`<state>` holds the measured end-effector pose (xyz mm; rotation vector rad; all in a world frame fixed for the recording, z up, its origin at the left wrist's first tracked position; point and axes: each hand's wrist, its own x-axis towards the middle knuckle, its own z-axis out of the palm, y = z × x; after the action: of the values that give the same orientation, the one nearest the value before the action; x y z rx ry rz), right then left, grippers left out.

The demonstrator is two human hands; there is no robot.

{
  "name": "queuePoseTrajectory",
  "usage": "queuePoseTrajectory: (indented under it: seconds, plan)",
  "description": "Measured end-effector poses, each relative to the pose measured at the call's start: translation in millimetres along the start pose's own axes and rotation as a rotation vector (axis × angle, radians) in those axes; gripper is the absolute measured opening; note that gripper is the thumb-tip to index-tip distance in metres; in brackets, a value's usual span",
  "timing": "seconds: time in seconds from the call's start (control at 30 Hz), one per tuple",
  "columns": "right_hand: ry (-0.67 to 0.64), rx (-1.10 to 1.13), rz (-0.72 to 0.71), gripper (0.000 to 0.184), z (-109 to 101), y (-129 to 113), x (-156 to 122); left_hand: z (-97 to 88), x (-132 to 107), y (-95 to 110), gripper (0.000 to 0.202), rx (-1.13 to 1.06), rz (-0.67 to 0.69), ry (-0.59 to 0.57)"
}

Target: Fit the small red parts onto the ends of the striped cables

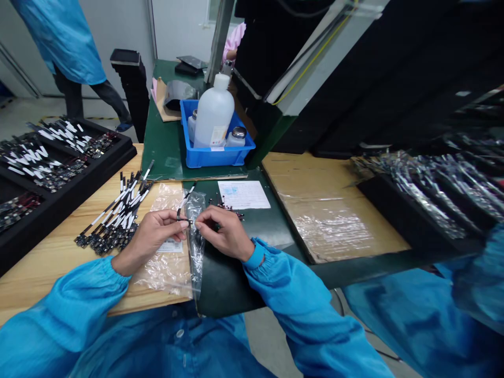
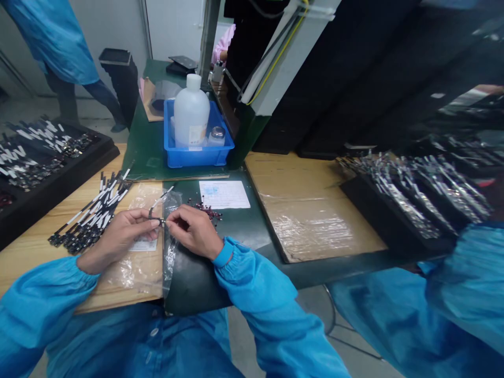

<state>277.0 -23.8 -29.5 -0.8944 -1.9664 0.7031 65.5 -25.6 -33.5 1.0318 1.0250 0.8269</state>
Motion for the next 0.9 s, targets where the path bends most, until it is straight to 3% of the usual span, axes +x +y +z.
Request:
queuePoseTrajectory:
  seconds: [0.9]
  plan:
    - [-0.028, -0.036, -0.015, 0.007, 0.1, 3.9, -1.9, 7.4, -5.3, 9.9, 0.027, 0.201, 0.097, 0.061]
